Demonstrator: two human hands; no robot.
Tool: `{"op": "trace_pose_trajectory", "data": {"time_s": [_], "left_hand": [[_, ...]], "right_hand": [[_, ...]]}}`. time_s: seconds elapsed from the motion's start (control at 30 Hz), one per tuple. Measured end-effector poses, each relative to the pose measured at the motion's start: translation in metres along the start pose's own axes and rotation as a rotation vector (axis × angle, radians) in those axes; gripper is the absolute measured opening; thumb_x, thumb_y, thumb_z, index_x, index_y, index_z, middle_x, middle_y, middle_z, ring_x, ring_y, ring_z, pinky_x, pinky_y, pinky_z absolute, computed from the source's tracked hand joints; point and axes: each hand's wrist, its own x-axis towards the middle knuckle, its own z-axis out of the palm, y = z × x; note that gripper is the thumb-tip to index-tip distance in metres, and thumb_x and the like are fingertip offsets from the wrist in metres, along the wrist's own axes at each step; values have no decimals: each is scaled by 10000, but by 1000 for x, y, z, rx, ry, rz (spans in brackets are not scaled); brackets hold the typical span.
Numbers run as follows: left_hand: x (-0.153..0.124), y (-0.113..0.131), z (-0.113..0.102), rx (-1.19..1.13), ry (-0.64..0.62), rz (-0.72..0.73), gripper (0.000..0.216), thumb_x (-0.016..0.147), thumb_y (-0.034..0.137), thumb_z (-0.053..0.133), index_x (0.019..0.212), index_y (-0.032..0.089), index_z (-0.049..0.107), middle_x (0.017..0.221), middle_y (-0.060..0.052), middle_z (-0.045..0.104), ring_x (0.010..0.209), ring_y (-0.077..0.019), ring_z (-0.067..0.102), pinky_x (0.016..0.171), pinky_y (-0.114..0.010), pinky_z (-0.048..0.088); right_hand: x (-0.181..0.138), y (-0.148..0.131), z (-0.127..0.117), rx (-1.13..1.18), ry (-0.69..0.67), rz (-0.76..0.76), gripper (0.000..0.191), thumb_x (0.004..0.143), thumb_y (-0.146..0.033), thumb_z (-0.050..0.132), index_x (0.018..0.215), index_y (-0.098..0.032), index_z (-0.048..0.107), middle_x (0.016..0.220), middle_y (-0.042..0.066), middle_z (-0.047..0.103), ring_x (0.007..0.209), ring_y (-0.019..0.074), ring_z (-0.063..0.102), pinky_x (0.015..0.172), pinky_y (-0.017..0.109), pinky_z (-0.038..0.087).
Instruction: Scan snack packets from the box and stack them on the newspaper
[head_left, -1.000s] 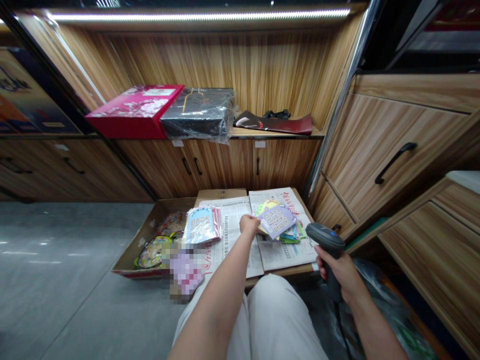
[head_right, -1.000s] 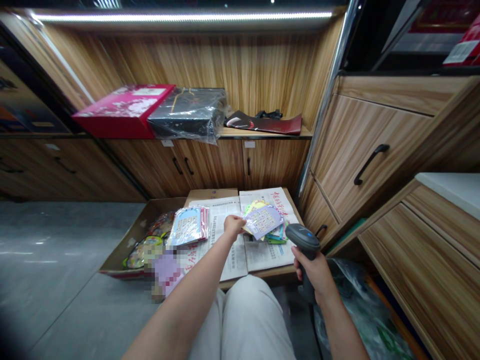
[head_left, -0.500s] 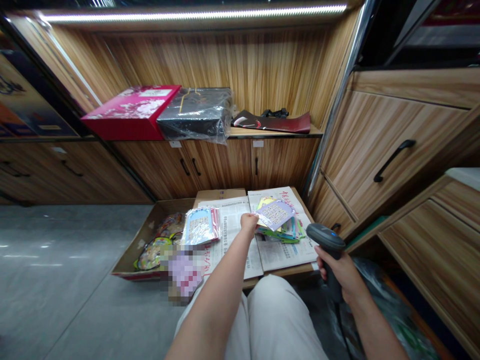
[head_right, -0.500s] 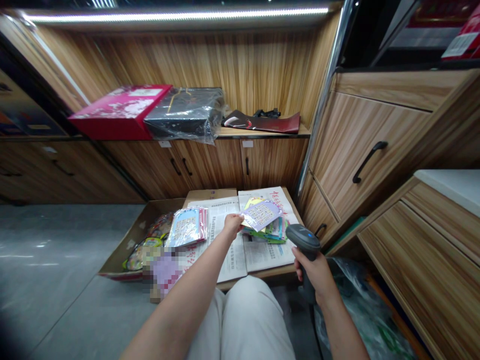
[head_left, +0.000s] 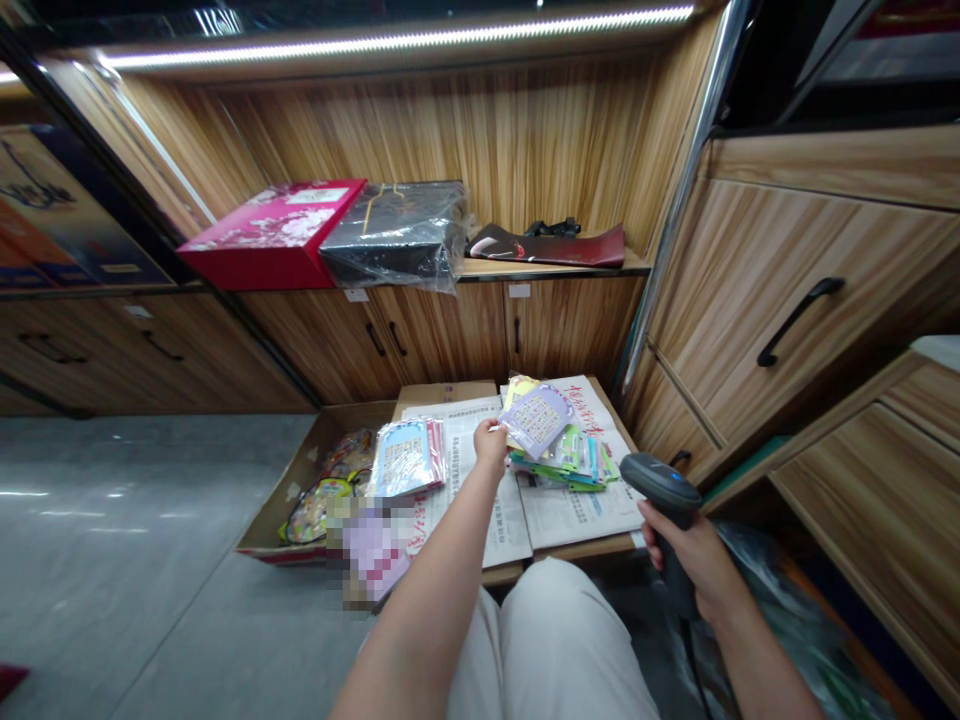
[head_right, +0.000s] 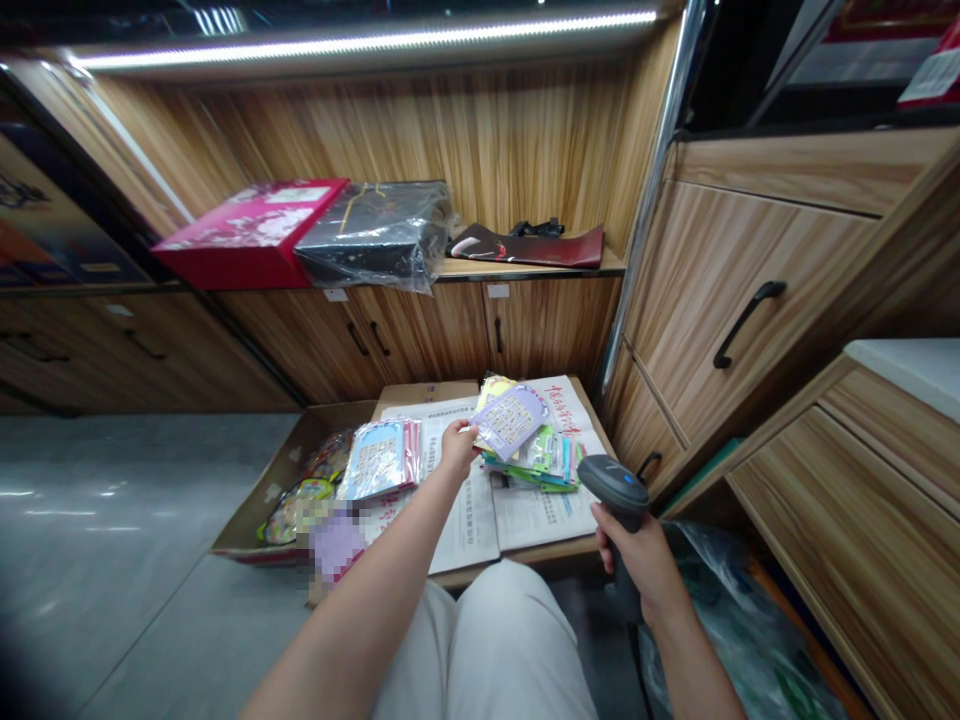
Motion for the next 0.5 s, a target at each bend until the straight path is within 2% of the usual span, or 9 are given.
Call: {"op": "trace_pose_trajectory", "data": {"time_s": [0.13, 0.3, 0.5], "left_hand": [[23, 12, -4, -19, 59, 44, 187, 698, 97, 607, 858, 179, 557, 679, 16, 604, 621, -132, 638, 633, -285, 544], [67, 27, -3, 28, 134, 155, 171, 684, 91, 585, 834, 173, 574, 715, -4, 607, 634, -142, 624, 617, -289, 541], [120, 25, -1, 22, 166, 330, 148, 688, 98, 550, 809, 168, 600, 787, -29, 655, 763, -154, 653, 698, -275, 548]], "right_hand": [[-2, -5, 1, -23, 20, 9, 474, 574, -557, 861, 635, -170, 595, 465, -29, 556, 362, 82, 457, 332, 183, 377], [-2, -8, -2, -81, 45, 32, 453, 571, -524, 862, 580, -170, 579, 446, -30, 531, 364, 84, 447, 345, 191, 373], [9, 4, -14, -125, 61, 34, 475, 599, -580, 836, 594, -163, 608, 463, -24, 539, 363, 93, 450, 348, 210, 377]]}}
